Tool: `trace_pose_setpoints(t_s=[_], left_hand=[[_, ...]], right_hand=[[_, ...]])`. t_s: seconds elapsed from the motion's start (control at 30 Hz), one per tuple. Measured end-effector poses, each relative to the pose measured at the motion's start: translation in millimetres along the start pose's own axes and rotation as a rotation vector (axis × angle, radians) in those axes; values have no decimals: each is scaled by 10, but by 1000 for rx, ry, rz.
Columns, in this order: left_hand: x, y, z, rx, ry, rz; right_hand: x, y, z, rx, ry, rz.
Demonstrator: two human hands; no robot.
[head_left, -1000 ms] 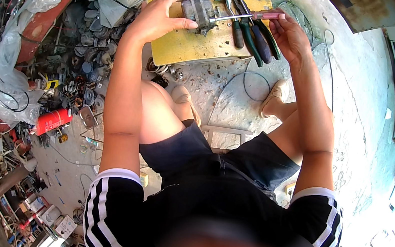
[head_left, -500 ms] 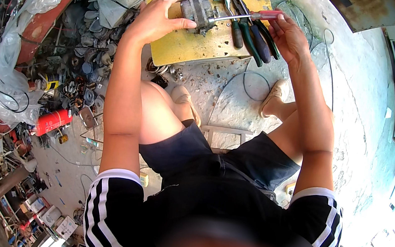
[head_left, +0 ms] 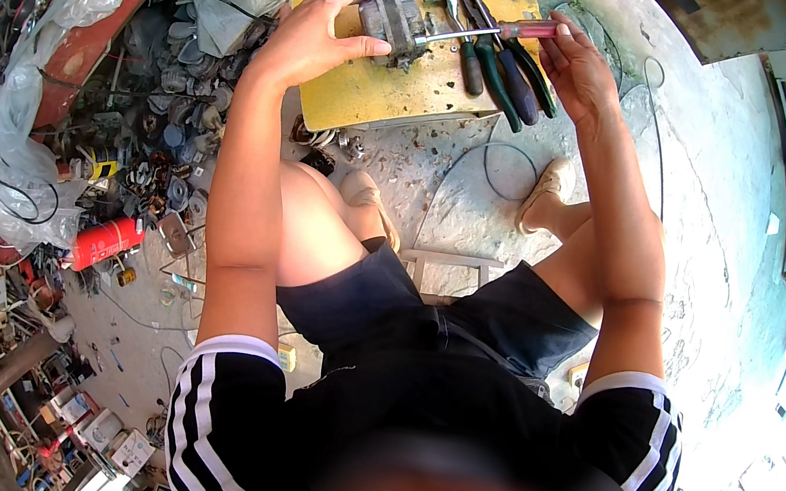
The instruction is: The person holds a small metal engine component, possibly a carburetor, and uses a screwdriver to loosen and remove screws from its body while sitting at a cluttered workspace.
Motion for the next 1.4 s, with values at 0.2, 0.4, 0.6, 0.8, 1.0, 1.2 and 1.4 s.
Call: trace_pose_setpoints(t_s=[0.2,0.4,0.6,0.8,1.0,1.2,1.4], left_hand=[[-4,2,3,0,-3,-3],[-2,4,-7,-9,7,3],[1,4,-4,-19,-15,7],[-5,9,-2,-19,-8,4],[6,5,-15,-37,0,21],[-4,7,-9,19,-83,-13],[-1,10,-35,39,-100,-17]], right_hand=[[84,55,3,47,-41,-15],[31,-4,-16,-2,-25,8],[49,-34,-55,29,-109,5],[111,84,58,1,2,-22],[82,-12,22,-41,-53,25],[136,56,53,1,-29,3],[75,11,41,-41,-55,-13]])
Point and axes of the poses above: each hand's wrist, its own y-axis away from the middle knuckle, its own x-axis out of the palm, z = x × y, the point moved 9 cm from there along -y, towards the middle knuckle, and after that the axes turned 12 degrees about y, right-handed, at the moved point
